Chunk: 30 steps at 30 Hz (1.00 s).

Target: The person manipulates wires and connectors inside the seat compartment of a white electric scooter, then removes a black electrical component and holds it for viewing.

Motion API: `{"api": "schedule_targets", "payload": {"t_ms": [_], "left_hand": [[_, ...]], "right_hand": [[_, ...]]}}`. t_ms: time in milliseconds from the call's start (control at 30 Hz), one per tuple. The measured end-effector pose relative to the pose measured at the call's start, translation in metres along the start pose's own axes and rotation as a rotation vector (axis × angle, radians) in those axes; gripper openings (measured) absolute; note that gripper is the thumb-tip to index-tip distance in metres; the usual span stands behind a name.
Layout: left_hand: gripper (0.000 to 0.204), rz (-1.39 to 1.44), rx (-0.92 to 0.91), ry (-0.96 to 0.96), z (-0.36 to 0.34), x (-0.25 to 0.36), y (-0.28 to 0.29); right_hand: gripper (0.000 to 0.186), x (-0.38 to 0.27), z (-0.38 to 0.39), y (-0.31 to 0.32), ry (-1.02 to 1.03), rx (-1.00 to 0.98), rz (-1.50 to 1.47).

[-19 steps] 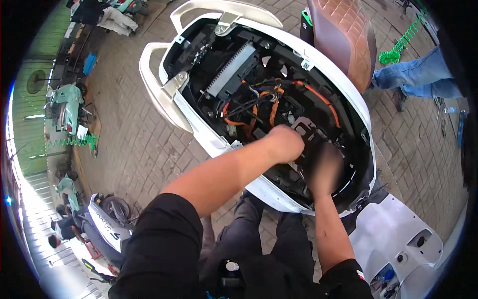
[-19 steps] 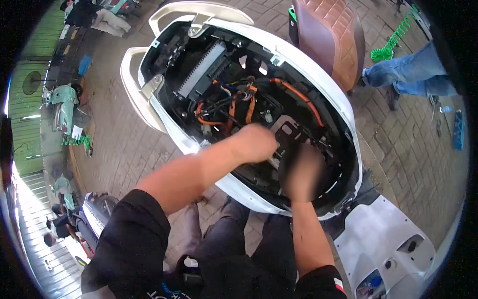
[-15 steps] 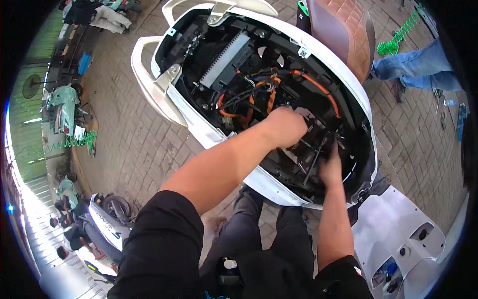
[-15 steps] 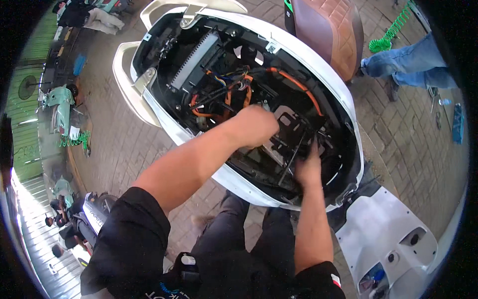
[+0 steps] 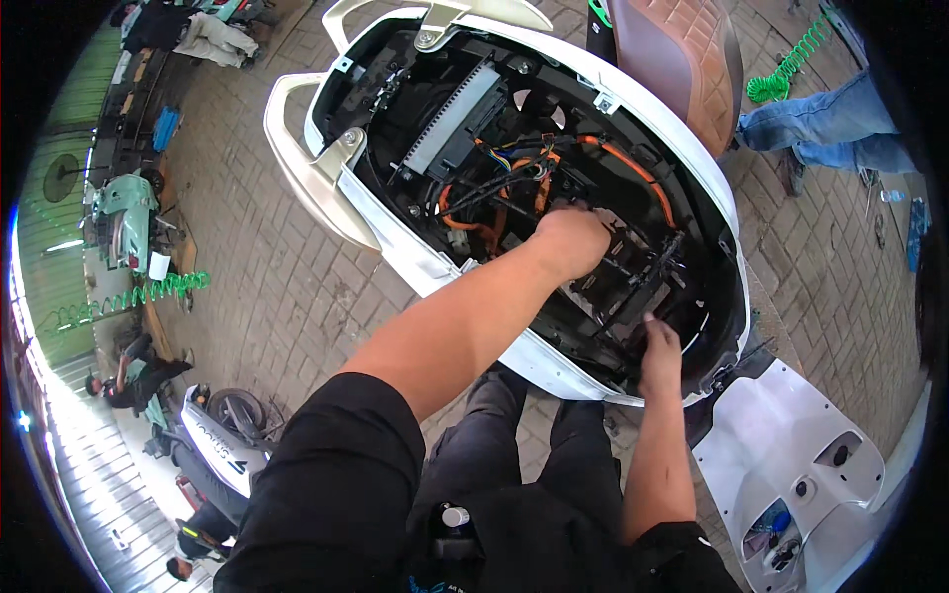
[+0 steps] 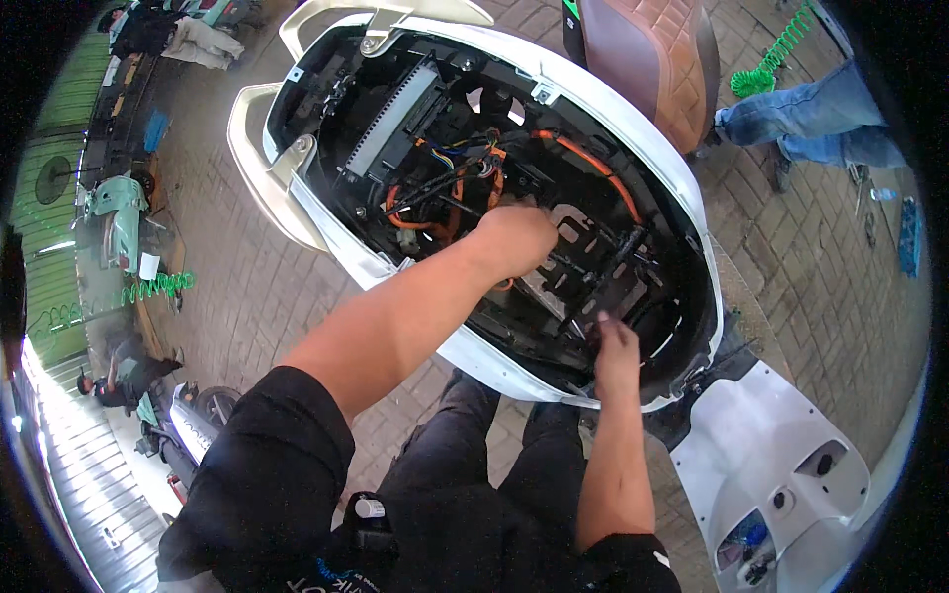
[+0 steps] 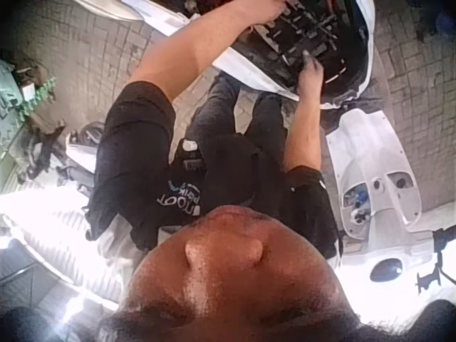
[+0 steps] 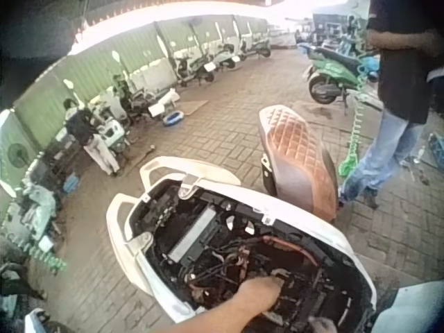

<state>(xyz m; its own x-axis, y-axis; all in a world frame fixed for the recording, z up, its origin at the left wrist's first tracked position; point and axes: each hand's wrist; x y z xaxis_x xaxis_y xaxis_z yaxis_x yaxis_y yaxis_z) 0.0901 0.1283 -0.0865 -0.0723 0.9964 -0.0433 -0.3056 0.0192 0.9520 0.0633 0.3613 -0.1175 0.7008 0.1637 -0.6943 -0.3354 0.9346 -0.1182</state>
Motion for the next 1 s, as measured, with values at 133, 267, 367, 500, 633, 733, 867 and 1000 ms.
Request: {"api": "schedule_targets", "payload": {"t_ms": [133, 267, 367, 500, 633, 733, 867, 1000], "left_hand": [[0.019, 0.174, -0.307, -0.044, -0.001, -0.007, 0.03], [0.023, 0.266, -0.411, -0.179, 0.01, -0.021, 0.041], [0.02, 0.13, -0.353, -0.308, 0.005, -0.024, 0.036], [0.017, -0.071, -0.267, -0.256, 0.005, -0.021, 0.056], [0.019, 0.001, -0.105, -0.208, 0.005, -0.022, 0.041], [0.02, -0.012, -0.065, -0.232, 0.008, -0.021, 0.027], [0.024, -0.033, 0.011, -0.184, 0.005, -0.014, 0.032], [0.027, -0.087, -0.144, -0.235, 0.023, -0.04, 0.028]], "right_hand": [[0.037, -0.005, 0.031, -0.028, 0.002, -0.235, 0.327], [0.041, -0.012, 0.037, -0.061, 0.118, -0.255, 0.388], [0.048, -0.004, 0.021, -0.067, 0.005, -0.246, 0.327], [0.062, -0.004, 0.016, -0.088, -0.154, -0.132, 0.213], [0.064, -0.03, 0.02, -0.114, -0.352, -0.003, -0.104], [0.059, -0.046, 0.021, -0.137, -0.355, 0.031, -0.393], [0.052, -0.008, -0.037, -0.128, -0.246, 0.154, -0.594], [0.042, 0.004, -0.034, -0.151, -0.172, 0.328, -0.594]]}}
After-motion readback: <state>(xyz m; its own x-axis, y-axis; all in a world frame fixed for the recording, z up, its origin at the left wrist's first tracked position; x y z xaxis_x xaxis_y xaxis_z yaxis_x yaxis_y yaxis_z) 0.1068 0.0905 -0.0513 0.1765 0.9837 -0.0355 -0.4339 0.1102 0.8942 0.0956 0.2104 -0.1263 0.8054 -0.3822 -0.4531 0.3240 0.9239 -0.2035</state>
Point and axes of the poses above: each hand's wrist, its own z-axis away from the middle knuckle, its own y-axis out of the back of the hand, x = y × z, and after that the axes turned 12 degrees about -z, right-handed
